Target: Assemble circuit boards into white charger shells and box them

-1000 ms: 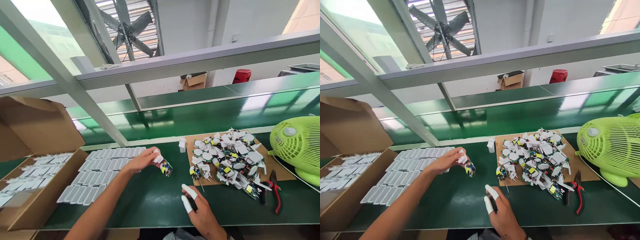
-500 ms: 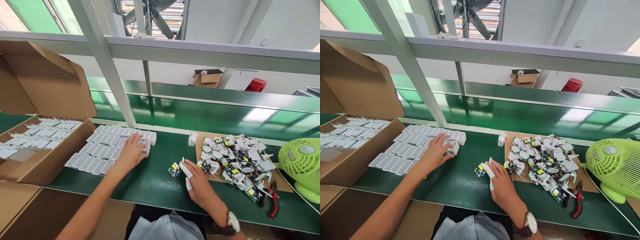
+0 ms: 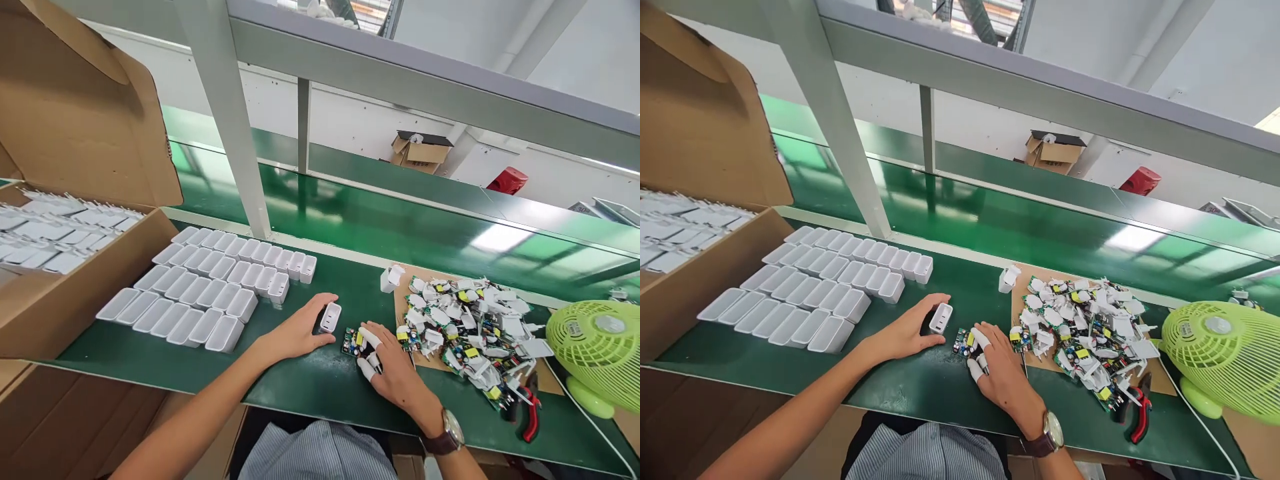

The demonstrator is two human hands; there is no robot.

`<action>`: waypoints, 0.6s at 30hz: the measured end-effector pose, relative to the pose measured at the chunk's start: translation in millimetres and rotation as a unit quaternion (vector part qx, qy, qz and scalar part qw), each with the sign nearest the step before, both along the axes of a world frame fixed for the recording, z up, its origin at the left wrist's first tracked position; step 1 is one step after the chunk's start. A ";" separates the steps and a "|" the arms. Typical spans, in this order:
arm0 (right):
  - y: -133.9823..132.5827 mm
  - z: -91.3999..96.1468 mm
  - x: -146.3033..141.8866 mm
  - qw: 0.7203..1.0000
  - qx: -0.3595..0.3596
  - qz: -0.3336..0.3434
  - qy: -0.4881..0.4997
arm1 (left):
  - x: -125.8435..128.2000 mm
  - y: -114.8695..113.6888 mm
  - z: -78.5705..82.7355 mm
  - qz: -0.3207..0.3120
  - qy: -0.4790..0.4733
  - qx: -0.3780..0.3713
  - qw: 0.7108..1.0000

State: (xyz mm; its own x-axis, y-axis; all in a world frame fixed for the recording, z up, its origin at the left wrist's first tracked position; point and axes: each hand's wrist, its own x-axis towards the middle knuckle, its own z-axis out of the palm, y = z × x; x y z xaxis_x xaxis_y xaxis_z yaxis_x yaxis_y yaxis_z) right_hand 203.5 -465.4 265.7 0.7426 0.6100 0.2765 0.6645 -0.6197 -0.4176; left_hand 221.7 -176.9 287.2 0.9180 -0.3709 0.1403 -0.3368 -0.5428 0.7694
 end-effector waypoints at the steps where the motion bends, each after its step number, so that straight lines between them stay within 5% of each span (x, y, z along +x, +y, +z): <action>1: 0.0 0.4 -2.2 1.000 0.013 -0.011 0.003 | 0.6 0.0 -4.6 0.009 0.013 -0.007 1.000; 5: 7.8 22.6 -4.3 0.992 0.094 -0.076 0.031 | -3.6 -3.7 -18.5 0.028 0.023 -0.018 0.999; 9: 20.2 47.2 -1.7 0.989 0.139 -0.041 -0.007 | -10.4 -9.7 -22.5 0.017 -0.050 -0.030 0.998; 13: 28.5 47.1 1.2 0.985 0.153 -0.033 -0.079 | -13.2 -13.4 -21.1 0.002 -0.095 -0.027 0.995; 18: 24.0 37.3 0.4 0.995 0.085 -0.053 -0.032 | -14.0 -12.9 -23.1 0.024 -0.110 -0.004 0.994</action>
State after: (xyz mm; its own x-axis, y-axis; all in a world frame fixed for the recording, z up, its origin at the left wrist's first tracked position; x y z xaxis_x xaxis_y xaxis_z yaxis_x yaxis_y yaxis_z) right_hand 203.9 -441.4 302.9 0.7777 0.4703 0.4171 0.6279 -0.6116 -0.4813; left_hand 207.7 -189.8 264.1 0.8813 -0.3262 0.3417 -0.4713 -0.5567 0.6841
